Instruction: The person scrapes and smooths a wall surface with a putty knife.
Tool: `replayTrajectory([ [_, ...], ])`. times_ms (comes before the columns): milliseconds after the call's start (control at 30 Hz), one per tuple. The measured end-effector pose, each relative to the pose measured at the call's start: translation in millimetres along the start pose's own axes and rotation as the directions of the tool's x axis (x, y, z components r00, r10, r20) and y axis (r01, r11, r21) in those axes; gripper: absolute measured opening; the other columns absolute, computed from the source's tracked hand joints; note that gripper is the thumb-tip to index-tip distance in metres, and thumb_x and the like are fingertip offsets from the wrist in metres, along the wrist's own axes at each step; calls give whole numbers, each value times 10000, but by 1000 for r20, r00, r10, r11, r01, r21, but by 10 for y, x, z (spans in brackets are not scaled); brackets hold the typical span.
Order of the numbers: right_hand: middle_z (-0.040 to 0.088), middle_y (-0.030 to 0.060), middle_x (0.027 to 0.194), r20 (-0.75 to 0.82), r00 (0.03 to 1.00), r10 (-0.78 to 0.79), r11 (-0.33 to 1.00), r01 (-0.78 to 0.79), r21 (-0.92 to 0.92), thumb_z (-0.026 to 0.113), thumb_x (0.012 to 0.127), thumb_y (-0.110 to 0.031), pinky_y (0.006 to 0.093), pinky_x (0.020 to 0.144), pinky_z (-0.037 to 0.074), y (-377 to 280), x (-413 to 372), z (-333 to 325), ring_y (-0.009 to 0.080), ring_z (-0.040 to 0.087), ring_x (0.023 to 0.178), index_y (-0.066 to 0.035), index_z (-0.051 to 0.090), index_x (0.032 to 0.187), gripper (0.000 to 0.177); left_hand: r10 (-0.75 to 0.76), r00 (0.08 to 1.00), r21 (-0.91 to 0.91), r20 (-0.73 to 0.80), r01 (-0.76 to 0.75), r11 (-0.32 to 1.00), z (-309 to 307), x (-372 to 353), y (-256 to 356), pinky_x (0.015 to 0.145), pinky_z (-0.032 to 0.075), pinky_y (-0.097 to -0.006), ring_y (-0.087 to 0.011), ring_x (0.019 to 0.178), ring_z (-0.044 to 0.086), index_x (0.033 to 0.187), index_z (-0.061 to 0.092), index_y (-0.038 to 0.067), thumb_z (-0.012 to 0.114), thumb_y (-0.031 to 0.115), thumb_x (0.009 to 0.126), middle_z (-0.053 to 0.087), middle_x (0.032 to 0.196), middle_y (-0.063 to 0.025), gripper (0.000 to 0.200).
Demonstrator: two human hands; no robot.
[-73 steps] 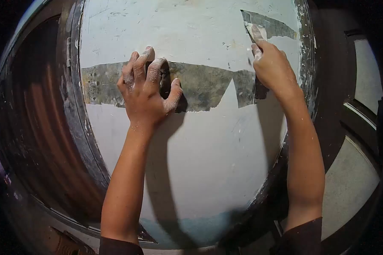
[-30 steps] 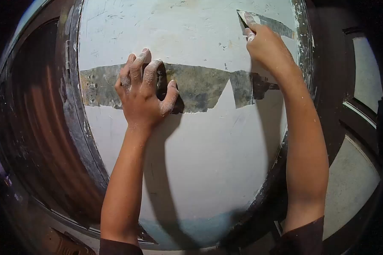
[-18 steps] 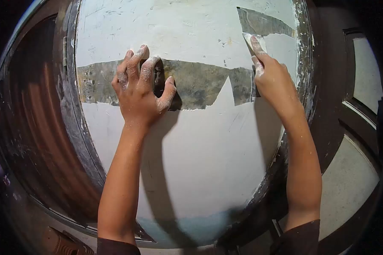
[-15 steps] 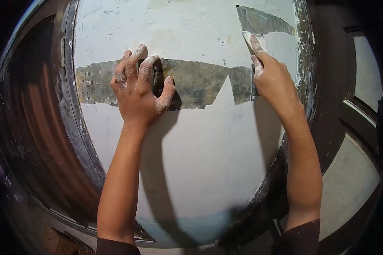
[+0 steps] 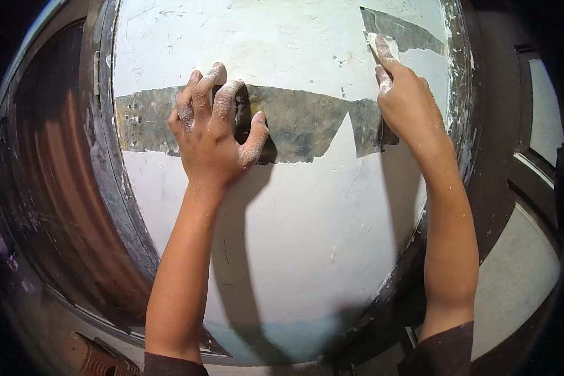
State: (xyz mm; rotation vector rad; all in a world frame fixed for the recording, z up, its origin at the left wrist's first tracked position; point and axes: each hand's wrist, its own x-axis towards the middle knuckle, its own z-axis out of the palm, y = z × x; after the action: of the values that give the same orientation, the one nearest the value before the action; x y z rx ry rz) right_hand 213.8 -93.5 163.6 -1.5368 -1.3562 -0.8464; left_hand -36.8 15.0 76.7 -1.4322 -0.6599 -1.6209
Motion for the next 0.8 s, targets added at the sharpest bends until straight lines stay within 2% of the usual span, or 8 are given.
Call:
replayTrajectory([
  [233, 710, 284, 1147, -13, 999, -32, 999, 33, 19, 486, 1033, -222, 558, 986, 497, -3, 136, 14, 489, 655, 1107, -58, 671, 1279, 349, 0, 1000, 2, -14, 0, 1000, 21, 6, -6, 1139, 245, -454, -301, 1435, 423, 1222, 680, 210, 753, 394, 788, 535, 1485, -26, 477],
  [267, 709, 285, 1149, -53, 997, -49, 999, 50, 17, 484, 1033, -223, 557, 983, 498, 14, 144, 44, 488, 653, 1113, -50, 672, 1274, 351, -10, 1000, -6, -16, 10, 1000, 23, 2, -3, 1139, 246, -454, -301, 1436, 422, 1212, 689, 210, 758, 394, 786, 537, 1483, -24, 470],
  [300, 707, 280, 1161, -8, 1000, -5, 1000, 5, 19, 484, 1033, -227, 556, 984, 495, -49, 142, -19, 485, 648, 1124, -49, 673, 1274, 354, -19, 1000, 2, 1, 19, 1000, 2, 3, 14, 1138, 248, -454, -302, 1436, 421, 1230, 681, 212, 756, 391, 788, 538, 1483, -26, 483],
  [400, 702, 278, 1181, 2, 1000, -9, 1000, 9, 9, 482, 1037, -241, 555, 992, 491, -46, 207, -16, 486, 643, 1132, -52, 673, 1280, 362, -13, 1000, 8, -2, 13, 1000, 3, -2, 7, 1139, 248, -455, -302, 1435, 421, 1246, 672, 213, 755, 397, 790, 537, 1484, -27, 499],
  [500, 684, 313, 1153, -43, 999, -30, 998, 32, 52, 495, 1050, -254, 510, 966, 485, -64, 282, -7, 509, 626, 1100, 10, 666, 1250, 372, -7, 1000, 2, 0, 7, 1000, 9, -1, -13, 1144, 246, -455, -303, 1435, 421, 1251, 666, 216, 751, 404, 791, 535, 1486, -25, 503],
  [633, 683, 313, 1168, -59, 998, -33, 998, 36, 44, 503, 1043, -261, 504, 964, 495, -111, 387, -21, 504, 632, 1108, -9, 658, 1277, 377, -11, 1000, 26, 5, 10, 1000, 4, 4, 12, 1147, 249, -453, -303, 1435, 422, 1246, 669, 218, 747, 406, 791, 531, 1493, -22, 498],
  [700, 696, 269, 1220, -22, 1000, -3, 1000, 3, 25, 487, 1028, -261, 543, 1011, 495, -128, 434, -26, 472, 640, 1163, -90, 653, 1327, 382, -21, 1000, 9, 6, 21, 1000, 4, -3, 12, 1148, 249, -451, -305, 1435, 422, 1246, 669, 216, 747, 401, 790, 531, 1494, -24, 498],
  [800, 695, 273, 1212, -27, 999, -34, 999, 35, 37, 483, 1033, -274, 551, 1014, 490, -47, 426, -17, 482, 640, 1152, -101, 656, 1323, 379, -9, 1000, 0, -1, 9, 1000, 3, 4, -4, 1149, 246, -451, -307, 1440, 417, 1244, 674, 208, 740, 406, 793, 532, 1495, -33, 496],
])
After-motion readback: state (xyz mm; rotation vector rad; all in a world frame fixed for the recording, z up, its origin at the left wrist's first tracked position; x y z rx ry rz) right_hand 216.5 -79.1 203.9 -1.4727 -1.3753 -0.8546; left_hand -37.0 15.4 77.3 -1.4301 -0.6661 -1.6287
